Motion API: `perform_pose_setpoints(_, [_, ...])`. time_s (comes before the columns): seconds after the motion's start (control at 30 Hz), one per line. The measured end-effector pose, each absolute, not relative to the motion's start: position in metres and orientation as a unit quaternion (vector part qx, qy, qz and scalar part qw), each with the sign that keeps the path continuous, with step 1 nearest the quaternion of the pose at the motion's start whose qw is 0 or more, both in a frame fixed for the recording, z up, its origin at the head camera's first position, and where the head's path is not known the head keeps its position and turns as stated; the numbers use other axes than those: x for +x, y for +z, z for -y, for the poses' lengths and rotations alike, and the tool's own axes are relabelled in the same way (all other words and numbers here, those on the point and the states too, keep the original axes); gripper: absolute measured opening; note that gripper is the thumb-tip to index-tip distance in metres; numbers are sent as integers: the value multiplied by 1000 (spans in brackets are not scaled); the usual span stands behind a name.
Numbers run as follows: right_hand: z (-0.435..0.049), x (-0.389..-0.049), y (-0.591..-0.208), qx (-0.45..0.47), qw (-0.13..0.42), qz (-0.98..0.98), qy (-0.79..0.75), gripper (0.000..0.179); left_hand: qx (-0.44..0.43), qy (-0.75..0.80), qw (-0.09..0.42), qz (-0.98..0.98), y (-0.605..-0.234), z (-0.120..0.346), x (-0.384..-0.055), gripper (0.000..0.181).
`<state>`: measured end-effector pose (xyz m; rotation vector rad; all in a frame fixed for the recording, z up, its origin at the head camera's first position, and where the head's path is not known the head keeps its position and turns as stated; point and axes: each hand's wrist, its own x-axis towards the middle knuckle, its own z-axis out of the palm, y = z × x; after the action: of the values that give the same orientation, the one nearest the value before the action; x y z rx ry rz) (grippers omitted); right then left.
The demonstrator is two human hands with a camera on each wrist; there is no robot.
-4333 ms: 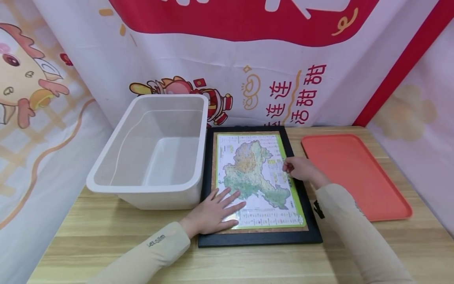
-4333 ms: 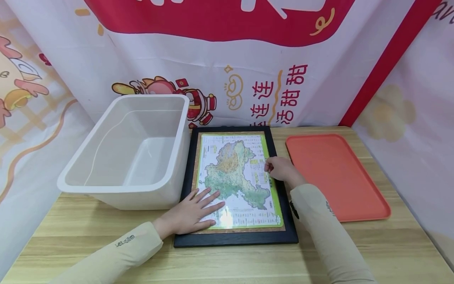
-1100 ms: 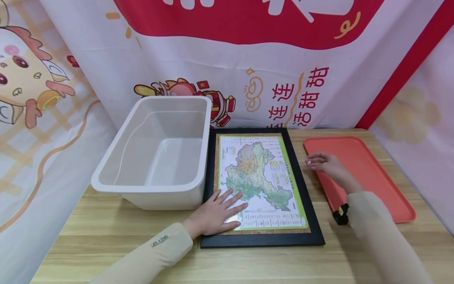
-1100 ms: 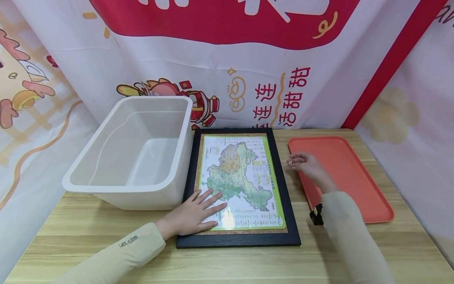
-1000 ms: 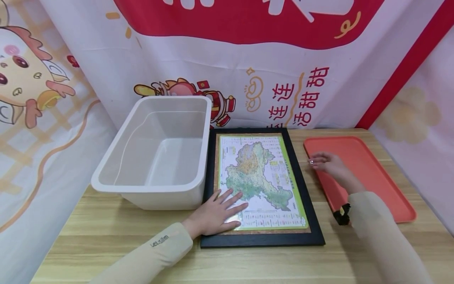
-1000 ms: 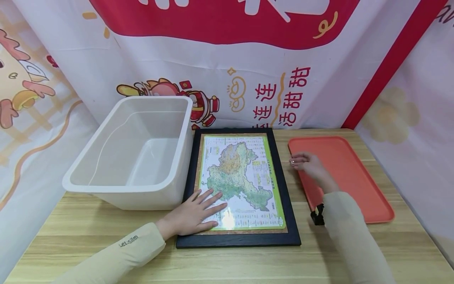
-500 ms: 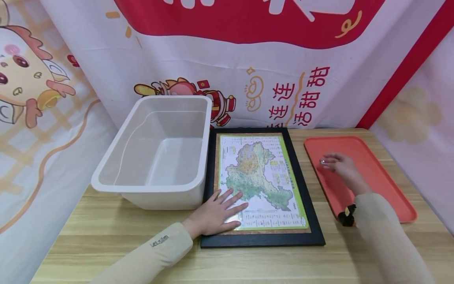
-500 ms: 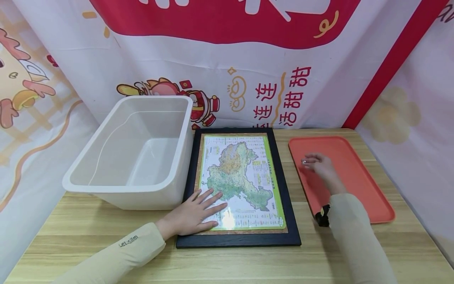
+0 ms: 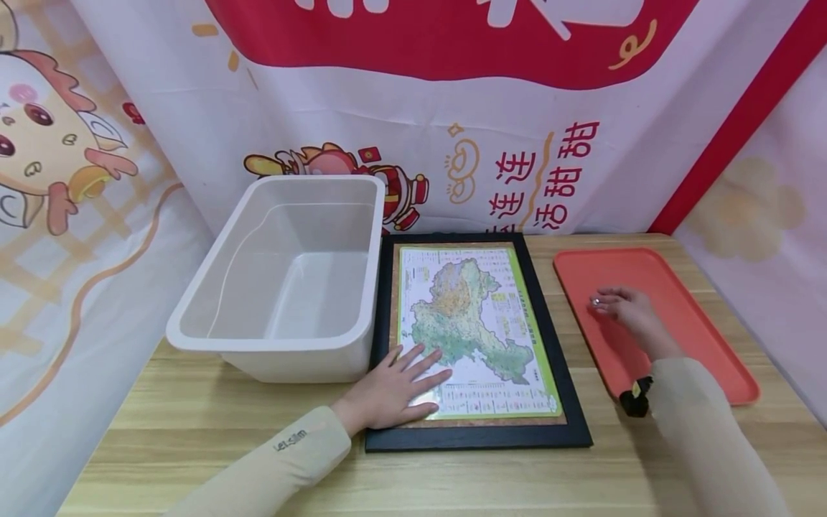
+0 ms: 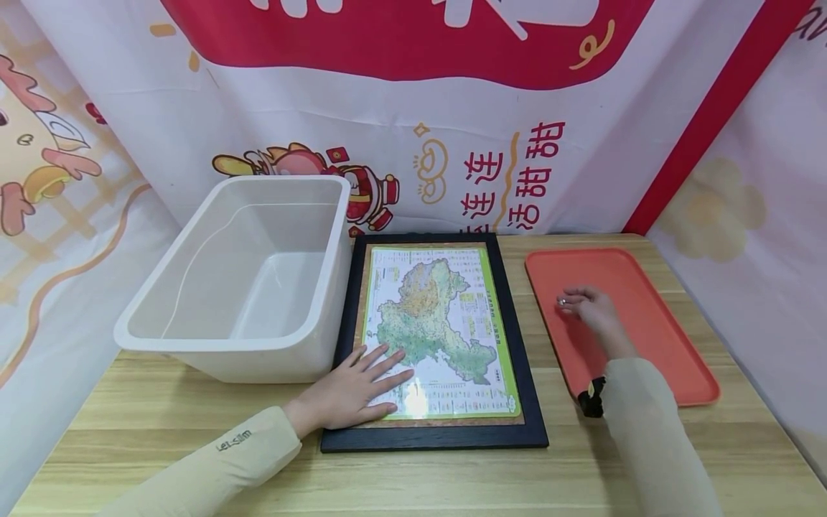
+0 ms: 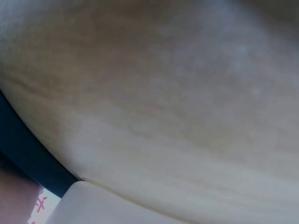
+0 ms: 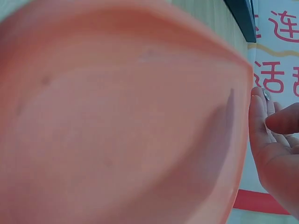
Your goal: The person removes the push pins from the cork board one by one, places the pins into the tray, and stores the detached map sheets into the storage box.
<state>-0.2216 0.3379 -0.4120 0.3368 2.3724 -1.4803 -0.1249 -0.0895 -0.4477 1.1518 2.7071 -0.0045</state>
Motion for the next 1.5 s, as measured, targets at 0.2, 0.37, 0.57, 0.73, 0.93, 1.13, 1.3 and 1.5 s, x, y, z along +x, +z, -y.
perform_pose_setpoints(0.2, [-344, -222, -417, 133, 168, -833, -510, 55, 390, -4, 97, -916, -448, 90, -125, 59])
perform_pose_setpoints(0.37, [-345, -221, -417, 143, 171, -824, -520, 54, 392, -3, 93, -915, -448, 89, -126, 59])
perform_pose_setpoints(0.57, [-345, -221, -417, 152, 169, -826, -515, 54, 394, -2, 92, -914, -447, 90, -125, 59])
perform_pose_setpoints(0.73, [-345, -220, -418, 155, 174, -829, -508, 54, 399, 15, 85, -913, -447, 90, -125, 58])
perform_pose_setpoints(0.93, [-343, -218, -421, 161, 177, -825, -512, 54, 398, 23, 88, -913, -446, 91, -125, 58])
perform_pose_setpoints(1.13, [-344, -218, -420, 161, 176, -827, -509, 53, 396, 15, 90, -914, -445, 91, -124, 58])
perform_pose_setpoints(1.3, [-343, -217, -420, 165, 176, -826, -510, 52, 393, 15, 96, -914, -446, 91, -124, 58])
perform_pose_setpoints(1.5, [-343, -217, -420, 163, 174, -825, -513, 51, 398, 23, 90, -913, -447, 91, -124, 58])
